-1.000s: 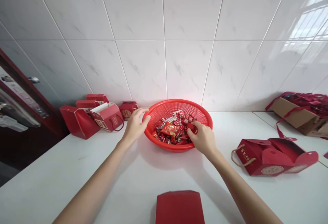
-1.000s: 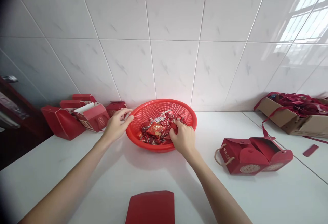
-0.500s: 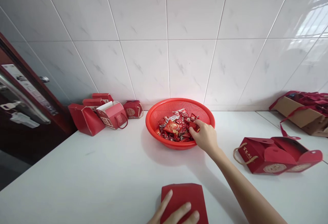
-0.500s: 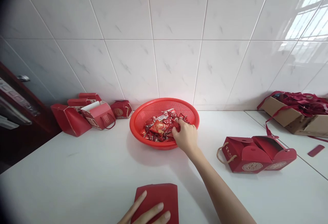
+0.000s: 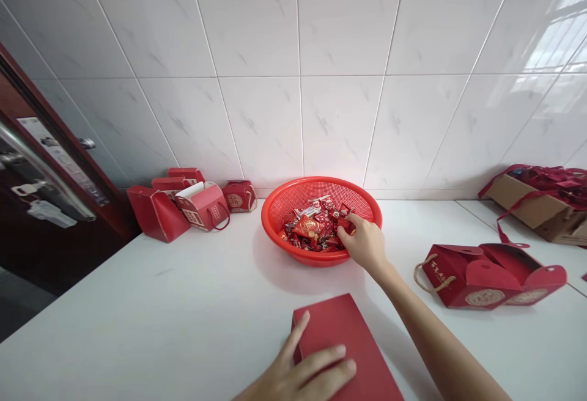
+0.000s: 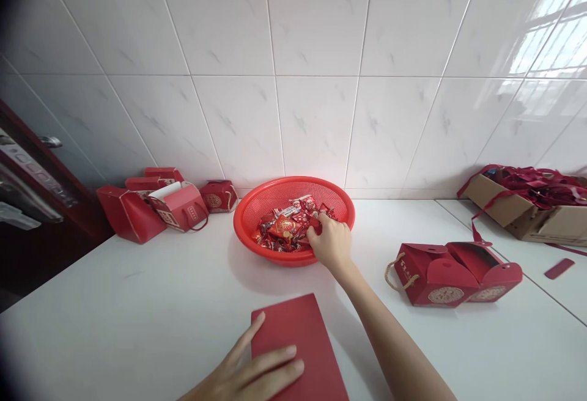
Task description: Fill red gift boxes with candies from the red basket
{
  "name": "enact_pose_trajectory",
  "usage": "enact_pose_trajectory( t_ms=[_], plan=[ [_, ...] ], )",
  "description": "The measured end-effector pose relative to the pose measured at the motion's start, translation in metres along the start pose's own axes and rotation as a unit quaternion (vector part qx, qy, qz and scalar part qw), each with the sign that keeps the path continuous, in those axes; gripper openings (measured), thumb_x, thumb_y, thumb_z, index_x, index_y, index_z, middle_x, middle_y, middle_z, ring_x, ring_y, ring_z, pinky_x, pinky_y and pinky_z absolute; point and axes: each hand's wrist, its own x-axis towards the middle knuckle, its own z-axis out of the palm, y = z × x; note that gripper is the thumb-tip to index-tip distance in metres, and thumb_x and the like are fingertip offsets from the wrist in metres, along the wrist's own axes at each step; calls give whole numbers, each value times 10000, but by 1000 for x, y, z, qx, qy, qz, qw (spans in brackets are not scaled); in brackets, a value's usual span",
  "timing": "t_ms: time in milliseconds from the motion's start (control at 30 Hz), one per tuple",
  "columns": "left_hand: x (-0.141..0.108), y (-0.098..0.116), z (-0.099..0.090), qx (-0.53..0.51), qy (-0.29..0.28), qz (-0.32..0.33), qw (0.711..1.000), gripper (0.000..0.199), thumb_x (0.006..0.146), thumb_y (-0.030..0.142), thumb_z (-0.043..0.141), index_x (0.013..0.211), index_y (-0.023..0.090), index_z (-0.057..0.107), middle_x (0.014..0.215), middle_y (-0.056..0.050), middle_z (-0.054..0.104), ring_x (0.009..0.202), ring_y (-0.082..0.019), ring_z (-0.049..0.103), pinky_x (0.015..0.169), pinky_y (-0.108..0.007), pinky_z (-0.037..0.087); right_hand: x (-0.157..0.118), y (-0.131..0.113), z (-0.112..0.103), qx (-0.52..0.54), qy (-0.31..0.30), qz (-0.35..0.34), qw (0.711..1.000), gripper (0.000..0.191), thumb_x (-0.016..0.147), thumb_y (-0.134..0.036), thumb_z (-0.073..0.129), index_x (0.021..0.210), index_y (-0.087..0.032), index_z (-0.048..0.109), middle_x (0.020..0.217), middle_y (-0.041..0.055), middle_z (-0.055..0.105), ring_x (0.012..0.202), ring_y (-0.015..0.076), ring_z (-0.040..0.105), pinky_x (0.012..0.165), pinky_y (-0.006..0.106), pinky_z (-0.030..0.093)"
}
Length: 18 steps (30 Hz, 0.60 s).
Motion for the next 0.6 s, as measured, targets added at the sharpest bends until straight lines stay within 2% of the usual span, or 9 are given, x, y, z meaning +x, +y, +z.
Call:
enact_pose_trajectory(
  t_ms=[33, 67, 100, 167, 233, 267, 333, 467, 600],
  plan=[
    [5, -9, -10, -26, 36, 18, 999, 374, 1023, 315, 586, 1395, 329, 614, 1375, -81, 706, 1301, -254, 644, 1267, -662, 124, 0, 0, 0, -1, 1, -1, 1000, 112, 931, -248, 580, 879, -193, 663, 728, 32, 693, 685, 187, 614, 587, 266, 292],
    [11, -18, -21, -47, 55, -7, 997, 399, 1043, 335, 534, 1440, 347, 574, 1434, -103, 662, 1343, -266, 612, 1273, -640, 166, 0, 1, 1, -1, 2, -2, 1000, 114, 930, -247, 579, 874, -194, 663, 715, 30, 687, 679, 188, 614, 586, 267, 291],
    [17, -27, -34, -82, 81, -21, 993, 422, 1054, 388, 494, 1465, 317, 556, 1437, -134, 652, 1343, -281, 609, 1270, -610, 227, 0, 1, 1, -1, 3, -4, 1000, 115, 928, -247, 580, 872, -195, 664, 702, 27, 681, 674, 188, 614, 586, 268, 290],
    [29, -43, -56, -167, 94, -97, 977, 416, 1083, 326, 397, 1456, 280, 575, 1389, -142, 675, 1297, -260, 636, 1244, -513, 346, 0, 1, 2, 1, 3, -5, 1000, 108, 924, -251, 587, 881, -198, 671, 691, 24, 679, 675, 191, 619, 588, 268, 293],
    [39, -58, -70, -263, 96, -184, 942, 435, 1098, 342, 337, 1373, 230, 654, 1365, -161, 675, 1223, -251, 668, 1080, -371, 525, 0, 1, 2, 4, 2, -3, 1000, 103, 919, -255, 594, 890, -202, 677, 701, 26, 688, 686, 194, 627, 592, 265, 299],
    [42, -65, -73, -304, 100, -204, 925, 462, 1101, 379, 319, 1337, 216, 681, 1344, -164, 681, 1186, -252, 680, 989, -333, 568, 0, 1, 2, 5, 2, -2, 1000, 103, 919, -255, 594, 891, -203, 677, 709, 27, 693, 691, 195, 629, 593, 264, 301],
    [44, -76, -72, -351, 113, -221, 903, 486, 1091, 455, 345, 1267, 208, 725, 1312, -155, 695, 1137, -254, 689, 924, -311, 580, 0, 1, 2, 6, 2, -1, 1000, 103, 918, -254, 590, 879, -202, 671, 718, 28, 698, 686, 191, 624, 590, 262, 300],
    [37, -87, -63, -420, 101, -252, 866, 496, 1071, 525, 385, 1301, 231, 712, 1324, -129, 698, 1128, -263, 685, 941, -337, 564, 1, 1, 2, 4, 0, -3, 1000, 115, 924, -244, 574, 854, -195, 651, 721, 29, 698, 668, 181, 605, 585, 261, 291],
    [28, -85, -66, -488, 88, -317, 808, 557, 1032, 588, 433, 1424, 245, 631, 1448, -129, 636, 1311, -324, 601, 1060, -417, 512, 1, 2, 4, 7, 8, -6, 1000, 106, 920, -240, 578, 853, -197, 648, 753, 33, 713, 680, 181, 609, 587, 261, 288]
  ],
)
